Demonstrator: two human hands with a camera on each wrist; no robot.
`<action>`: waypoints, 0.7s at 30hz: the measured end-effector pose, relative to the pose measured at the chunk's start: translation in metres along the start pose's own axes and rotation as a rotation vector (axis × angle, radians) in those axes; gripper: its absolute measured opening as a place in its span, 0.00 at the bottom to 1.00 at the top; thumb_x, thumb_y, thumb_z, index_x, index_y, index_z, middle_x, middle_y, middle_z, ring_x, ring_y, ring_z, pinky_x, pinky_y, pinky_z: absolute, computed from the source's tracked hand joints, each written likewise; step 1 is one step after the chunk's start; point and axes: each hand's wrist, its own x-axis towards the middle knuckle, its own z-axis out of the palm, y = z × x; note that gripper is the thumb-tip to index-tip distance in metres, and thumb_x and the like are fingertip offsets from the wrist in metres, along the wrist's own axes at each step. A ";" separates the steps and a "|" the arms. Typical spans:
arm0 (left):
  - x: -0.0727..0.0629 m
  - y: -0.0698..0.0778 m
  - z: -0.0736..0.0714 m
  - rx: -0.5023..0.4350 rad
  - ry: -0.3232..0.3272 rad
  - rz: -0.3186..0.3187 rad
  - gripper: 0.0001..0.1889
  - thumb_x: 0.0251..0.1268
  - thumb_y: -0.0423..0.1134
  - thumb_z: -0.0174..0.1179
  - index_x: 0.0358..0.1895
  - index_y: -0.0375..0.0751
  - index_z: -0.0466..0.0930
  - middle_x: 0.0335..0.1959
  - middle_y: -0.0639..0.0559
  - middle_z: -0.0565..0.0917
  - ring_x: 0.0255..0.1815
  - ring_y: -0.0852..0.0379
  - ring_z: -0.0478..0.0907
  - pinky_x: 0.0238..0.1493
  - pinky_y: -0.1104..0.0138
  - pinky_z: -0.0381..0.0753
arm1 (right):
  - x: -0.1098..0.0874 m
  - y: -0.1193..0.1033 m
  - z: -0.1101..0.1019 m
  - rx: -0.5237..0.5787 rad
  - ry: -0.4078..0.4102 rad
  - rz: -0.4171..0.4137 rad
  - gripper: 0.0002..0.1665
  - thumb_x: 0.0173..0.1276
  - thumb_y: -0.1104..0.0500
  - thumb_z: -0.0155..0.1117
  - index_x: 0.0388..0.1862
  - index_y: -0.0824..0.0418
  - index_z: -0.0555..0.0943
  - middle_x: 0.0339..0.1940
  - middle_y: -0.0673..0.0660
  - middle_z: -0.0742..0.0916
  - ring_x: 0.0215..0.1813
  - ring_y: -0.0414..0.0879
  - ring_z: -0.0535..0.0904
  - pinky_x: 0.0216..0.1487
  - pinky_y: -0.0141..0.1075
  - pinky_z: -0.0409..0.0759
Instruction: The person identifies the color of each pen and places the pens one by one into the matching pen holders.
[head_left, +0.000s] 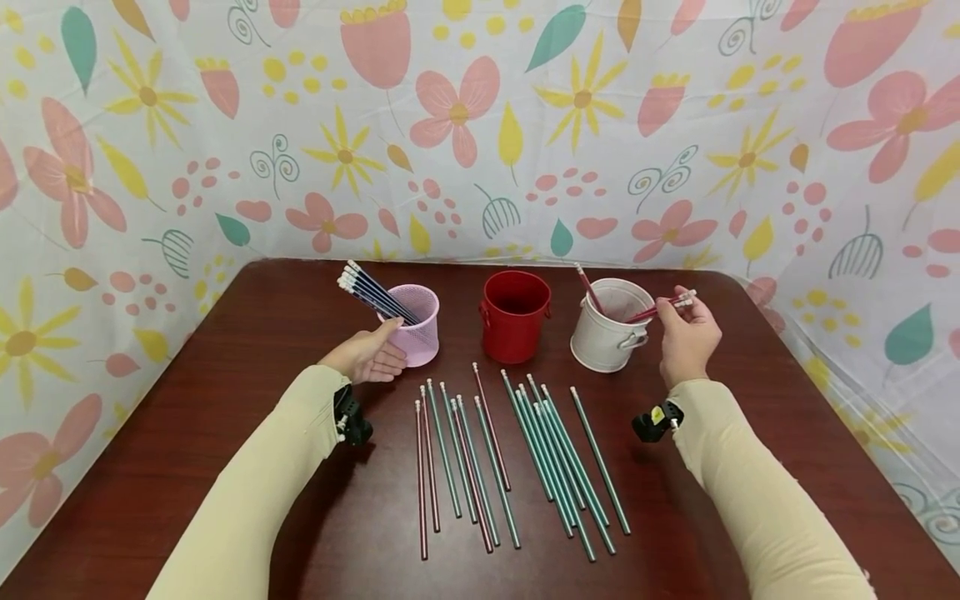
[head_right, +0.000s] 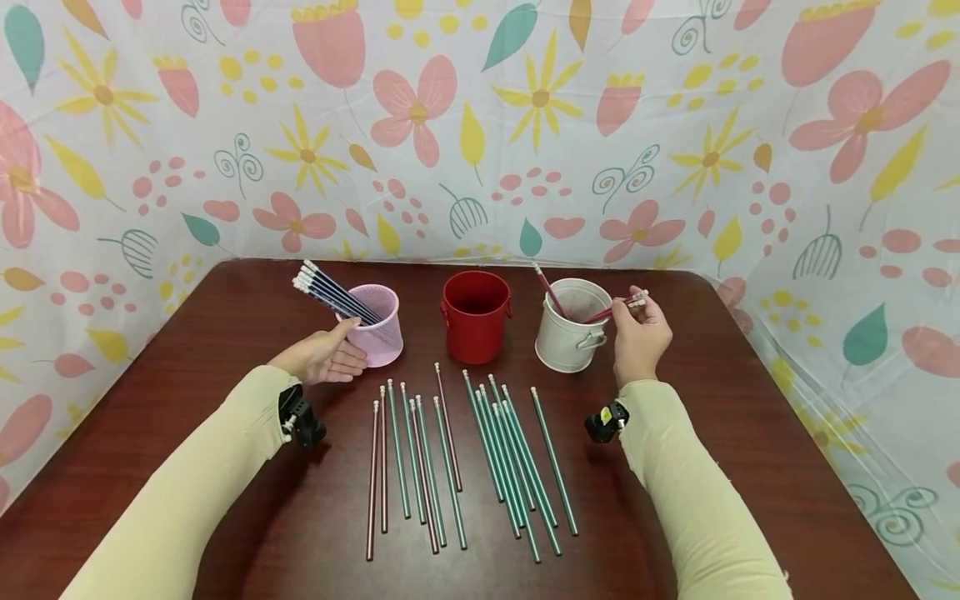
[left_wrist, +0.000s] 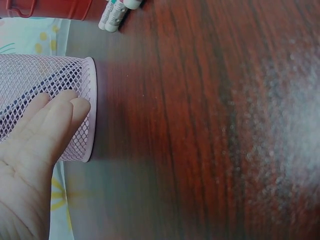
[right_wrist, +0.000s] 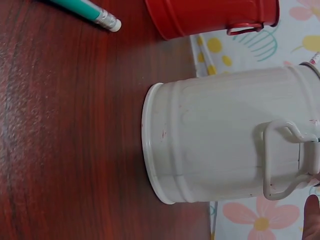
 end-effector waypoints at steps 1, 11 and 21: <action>0.000 0.000 0.000 -0.001 0.001 0.001 0.41 0.72 0.61 0.38 0.60 0.17 0.67 0.54 0.29 0.77 0.46 0.47 0.79 0.55 0.58 0.77 | 0.000 0.000 -0.001 -0.015 -0.007 -0.007 0.18 0.57 0.75 0.64 0.31 0.51 0.83 0.21 0.45 0.83 0.29 0.37 0.75 0.35 0.23 0.74; 0.000 0.000 -0.001 0.002 -0.012 0.006 0.41 0.72 0.61 0.38 0.60 0.17 0.66 0.55 0.28 0.76 0.47 0.47 0.79 0.53 0.59 0.78 | -0.015 0.001 -0.016 -0.076 -0.069 0.088 0.24 0.60 0.73 0.62 0.55 0.62 0.70 0.24 0.48 0.82 0.23 0.34 0.79 0.29 0.23 0.78; -0.002 0.000 -0.001 0.000 -0.017 0.004 0.41 0.72 0.61 0.38 0.60 0.17 0.65 0.53 0.30 0.77 0.45 0.48 0.79 0.53 0.59 0.78 | -0.060 0.015 -0.008 -0.344 -0.030 0.076 0.23 0.53 0.73 0.60 0.39 0.54 0.61 0.34 0.52 0.70 0.20 0.33 0.71 0.20 0.23 0.73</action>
